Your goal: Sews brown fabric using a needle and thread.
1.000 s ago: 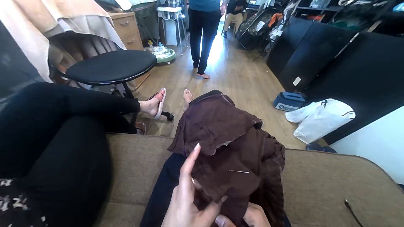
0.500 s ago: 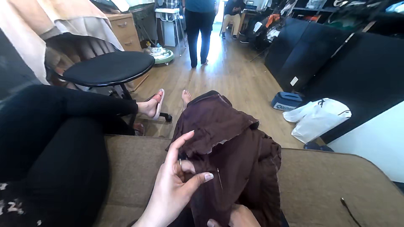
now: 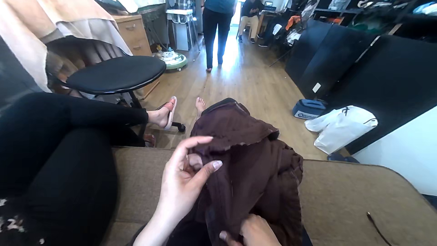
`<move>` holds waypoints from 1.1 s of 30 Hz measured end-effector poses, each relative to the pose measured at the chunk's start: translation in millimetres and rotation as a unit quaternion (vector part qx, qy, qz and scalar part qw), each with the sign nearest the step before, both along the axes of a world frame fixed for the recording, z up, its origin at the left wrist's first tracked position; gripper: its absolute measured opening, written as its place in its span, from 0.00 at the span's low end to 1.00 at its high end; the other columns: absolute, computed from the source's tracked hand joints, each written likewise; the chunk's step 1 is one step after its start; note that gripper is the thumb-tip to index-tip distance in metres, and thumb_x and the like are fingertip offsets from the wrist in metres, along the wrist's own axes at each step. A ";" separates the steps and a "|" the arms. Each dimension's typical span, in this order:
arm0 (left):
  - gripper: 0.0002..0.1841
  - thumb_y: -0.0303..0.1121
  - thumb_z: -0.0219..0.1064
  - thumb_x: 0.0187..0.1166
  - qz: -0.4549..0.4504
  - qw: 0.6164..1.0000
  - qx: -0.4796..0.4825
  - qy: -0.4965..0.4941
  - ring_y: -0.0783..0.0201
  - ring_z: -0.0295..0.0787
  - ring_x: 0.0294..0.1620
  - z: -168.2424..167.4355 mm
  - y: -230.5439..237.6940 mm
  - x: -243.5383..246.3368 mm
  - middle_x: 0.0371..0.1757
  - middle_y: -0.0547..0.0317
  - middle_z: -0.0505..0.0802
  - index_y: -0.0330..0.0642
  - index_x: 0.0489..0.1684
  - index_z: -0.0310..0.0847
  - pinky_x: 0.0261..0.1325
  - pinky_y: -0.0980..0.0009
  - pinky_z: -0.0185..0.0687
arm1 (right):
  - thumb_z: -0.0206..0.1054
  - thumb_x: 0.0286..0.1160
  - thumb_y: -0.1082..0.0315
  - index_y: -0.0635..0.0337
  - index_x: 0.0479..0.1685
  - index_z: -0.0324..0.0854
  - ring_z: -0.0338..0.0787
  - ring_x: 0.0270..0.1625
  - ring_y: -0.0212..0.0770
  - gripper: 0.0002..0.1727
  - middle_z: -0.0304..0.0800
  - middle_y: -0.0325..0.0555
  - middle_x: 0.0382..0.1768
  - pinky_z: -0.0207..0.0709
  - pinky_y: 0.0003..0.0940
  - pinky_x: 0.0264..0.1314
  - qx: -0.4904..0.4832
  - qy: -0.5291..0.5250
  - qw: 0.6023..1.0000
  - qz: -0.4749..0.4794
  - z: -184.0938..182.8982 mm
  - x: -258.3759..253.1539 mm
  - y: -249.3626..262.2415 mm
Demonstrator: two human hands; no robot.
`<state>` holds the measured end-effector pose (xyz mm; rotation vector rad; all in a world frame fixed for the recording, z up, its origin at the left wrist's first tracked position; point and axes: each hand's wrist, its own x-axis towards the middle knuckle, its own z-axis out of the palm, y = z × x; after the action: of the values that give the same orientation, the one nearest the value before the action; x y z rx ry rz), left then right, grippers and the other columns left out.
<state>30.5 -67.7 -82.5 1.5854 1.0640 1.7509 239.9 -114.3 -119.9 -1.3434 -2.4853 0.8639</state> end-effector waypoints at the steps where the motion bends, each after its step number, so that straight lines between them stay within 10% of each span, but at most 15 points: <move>1: 0.30 0.26 0.78 0.68 0.009 1.000 -0.009 0.004 0.73 0.89 0.24 2.5 2.7 1.6 0.34 0.68 0.94 0.61 0.68 0.74 0.29 0.81 0.87 | 0.65 0.80 0.51 0.70 0.22 0.86 0.94 0.38 0.64 0.28 0.91 0.63 0.28 0.82 0.64 0.39 -0.007 -0.014 1.000 -0.003 1.3 -3.1 2.5; 5: 0.20 0.31 0.75 0.74 0.066 0.996 -0.006 0.055 0.76 0.79 0.14 7.8 19.3 2.6 0.19 0.71 0.85 0.54 0.55 0.66 0.17 0.83 0.75 | 0.62 0.83 0.50 0.71 0.28 0.88 0.94 0.44 0.67 0.29 0.92 0.66 0.33 0.82 0.65 0.46 -0.018 -0.063 0.998 -0.019 0.6 -17.2 16.2; 11: 0.06 0.28 0.69 0.74 0.075 0.993 0.043 0.085 0.79 0.81 0.21 -3.5 15.1 1.6 0.26 0.74 0.88 0.54 0.32 0.84 0.23 0.85 0.78 | 0.62 0.83 0.51 0.72 0.29 0.88 0.95 0.45 0.66 0.28 0.93 0.66 0.34 0.84 0.63 0.47 -0.002 -0.062 0.998 0.005 -1.9 -18.4 17.5; 16: 0.16 0.32 0.66 0.82 0.029 0.998 -0.029 0.049 0.74 0.92 0.36 -9.4 -1.4 -7.2 0.51 0.68 0.97 0.51 0.66 0.90 0.41 0.79 0.90 | 0.71 0.79 0.58 0.70 0.44 0.89 0.95 0.43 0.58 0.18 0.93 0.62 0.40 0.88 0.56 0.46 0.018 0.091 0.990 0.110 30.8 33.2 14.3; 20: 0.22 0.31 0.68 0.79 -0.049 0.995 -0.084 -0.005 0.72 0.93 0.39 -7.8 -10.9 -13.0 0.55 0.64 0.96 0.50 0.73 0.85 0.43 0.79 0.90 | 0.67 0.85 0.63 0.60 0.44 0.87 0.90 0.51 0.32 0.10 0.92 0.47 0.43 0.83 0.21 0.57 0.221 0.232 0.945 0.071 58.1 40.6 29.5; 25: 0.31 0.24 0.72 0.75 -0.117 0.989 -0.090 -0.014 0.65 0.95 0.49 -6.9 -14.3 -16.1 0.64 0.57 0.93 0.47 0.82 0.76 0.55 0.72 0.93 | 0.58 0.79 0.74 0.43 0.42 0.89 0.88 0.50 0.41 0.15 0.91 0.39 0.46 0.84 0.33 0.49 0.403 0.133 0.898 0.116 21.5 7.0 73.2; 33: 0.46 0.24 0.76 0.68 -0.088 0.977 -0.194 0.017 0.62 0.96 0.43 -29.2 3.7 -21.0 0.70 0.60 0.89 0.66 0.91 0.61 0.48 0.69 0.95 | 0.65 0.71 0.76 0.51 0.26 0.88 0.88 0.37 0.45 0.11 0.87 0.43 0.33 0.81 0.37 0.34 0.468 -0.007 0.877 0.105 -8.0 -17.4 88.2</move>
<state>9.6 -64.1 -111.6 1.4183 1.1602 1.3101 222.5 -26.1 -127.8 -0.7249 -2.4936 -0.3523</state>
